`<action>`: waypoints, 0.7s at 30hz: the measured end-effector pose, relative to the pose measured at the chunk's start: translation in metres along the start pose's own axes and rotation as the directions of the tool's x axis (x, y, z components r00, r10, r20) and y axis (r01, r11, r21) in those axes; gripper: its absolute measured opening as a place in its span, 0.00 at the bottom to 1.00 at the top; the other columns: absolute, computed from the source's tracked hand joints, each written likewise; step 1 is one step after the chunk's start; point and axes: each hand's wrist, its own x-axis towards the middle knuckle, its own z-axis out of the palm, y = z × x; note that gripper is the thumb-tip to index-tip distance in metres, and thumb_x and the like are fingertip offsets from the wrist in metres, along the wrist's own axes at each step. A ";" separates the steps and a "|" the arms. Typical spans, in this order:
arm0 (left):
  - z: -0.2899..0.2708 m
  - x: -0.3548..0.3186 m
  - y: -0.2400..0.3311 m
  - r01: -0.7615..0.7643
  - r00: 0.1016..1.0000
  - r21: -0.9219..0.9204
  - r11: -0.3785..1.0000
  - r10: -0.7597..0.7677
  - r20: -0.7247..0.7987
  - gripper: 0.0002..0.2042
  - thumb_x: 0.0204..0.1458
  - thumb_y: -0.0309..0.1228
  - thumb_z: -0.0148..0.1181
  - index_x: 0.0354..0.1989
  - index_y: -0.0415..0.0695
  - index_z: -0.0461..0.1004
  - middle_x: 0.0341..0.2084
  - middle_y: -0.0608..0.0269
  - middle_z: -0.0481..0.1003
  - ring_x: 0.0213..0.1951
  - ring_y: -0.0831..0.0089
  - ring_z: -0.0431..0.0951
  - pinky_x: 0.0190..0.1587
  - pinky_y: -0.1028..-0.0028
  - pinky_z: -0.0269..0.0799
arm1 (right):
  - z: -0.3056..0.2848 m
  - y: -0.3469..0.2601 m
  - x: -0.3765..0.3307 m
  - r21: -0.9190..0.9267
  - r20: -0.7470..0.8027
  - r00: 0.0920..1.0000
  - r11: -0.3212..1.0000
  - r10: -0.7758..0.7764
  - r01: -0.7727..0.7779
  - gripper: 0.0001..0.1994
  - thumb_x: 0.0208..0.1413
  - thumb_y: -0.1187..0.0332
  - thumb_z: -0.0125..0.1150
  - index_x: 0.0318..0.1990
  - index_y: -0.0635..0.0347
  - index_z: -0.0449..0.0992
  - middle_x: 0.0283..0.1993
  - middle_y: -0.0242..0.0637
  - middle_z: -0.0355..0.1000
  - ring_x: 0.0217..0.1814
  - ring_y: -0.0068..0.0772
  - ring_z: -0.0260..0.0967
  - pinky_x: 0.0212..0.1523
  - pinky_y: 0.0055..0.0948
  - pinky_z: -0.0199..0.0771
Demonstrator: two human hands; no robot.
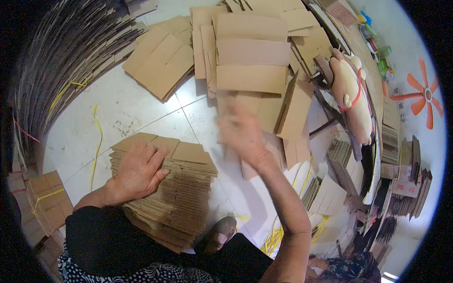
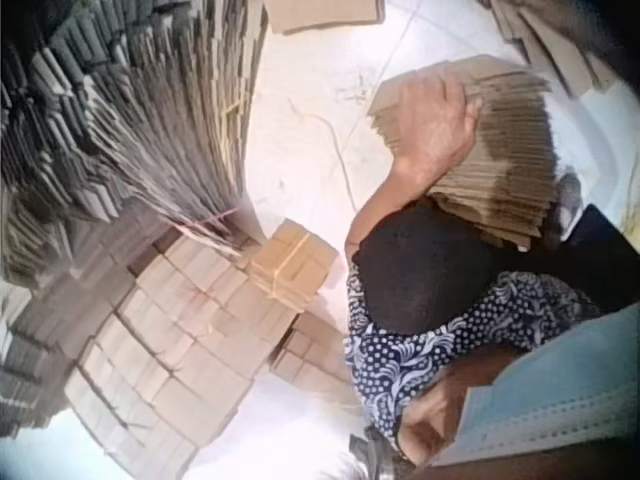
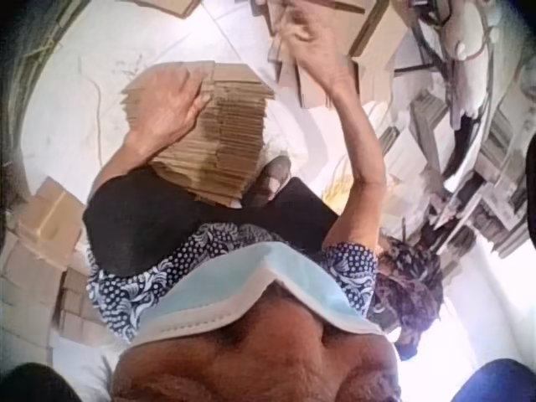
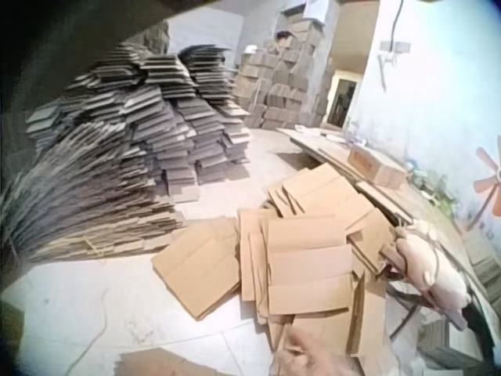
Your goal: The person gathers flat cardboard pieces, stacks them, and ties the stacks with yellow and red plastic straps using scissors to cut the straps. The person then places the tied bundles aside and repeats the process with additional cardboard pieces.
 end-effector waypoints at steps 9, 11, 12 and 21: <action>-0.002 0.002 -0.006 0.054 0.990 -0.083 0.995 -0.043 0.134 0.23 0.48 0.38 0.60 0.49 0.36 0.67 0.35 0.50 0.68 0.36 0.55 0.67 0.40 0.59 0.63 | -0.114 0.106 0.146 -0.059 -0.435 0.893 0.987 0.112 -0.152 0.31 0.48 0.58 0.66 0.55 0.70 0.65 0.47 0.51 0.70 0.49 0.40 0.68 0.50 0.35 0.66; -0.002 0.001 -0.007 0.052 0.993 -0.079 0.996 -0.043 0.110 0.24 0.47 0.38 0.60 0.49 0.36 0.67 0.36 0.49 0.67 0.37 0.54 0.67 0.40 0.59 0.64 | -0.117 0.106 0.163 0.044 -0.339 0.916 0.976 0.216 -0.214 0.33 0.46 0.59 0.68 0.56 0.69 0.64 0.47 0.47 0.71 0.48 0.38 0.67 0.50 0.34 0.66; -0.002 0.000 -0.008 0.053 0.994 -0.075 0.996 -0.045 0.101 0.24 0.47 0.38 0.60 0.50 0.36 0.66 0.37 0.49 0.67 0.38 0.54 0.67 0.41 0.59 0.64 | -0.114 0.101 0.168 0.142 -0.252 0.933 0.963 0.257 -0.227 0.33 0.46 0.59 0.69 0.56 0.68 0.64 0.48 0.46 0.70 0.48 0.37 0.67 0.50 0.34 0.66; -0.008 0.000 -0.014 0.056 0.988 -0.174 0.983 -0.030 0.152 0.24 0.46 0.39 0.61 0.49 0.36 0.67 0.41 0.47 0.65 0.40 0.54 0.66 0.43 0.59 0.63 | -0.097 0.126 0.183 0.249 -0.056 0.934 0.911 0.352 -0.329 0.24 0.45 0.67 0.70 0.49 0.64 0.69 0.46 0.40 0.72 0.46 0.30 0.68 0.49 0.27 0.66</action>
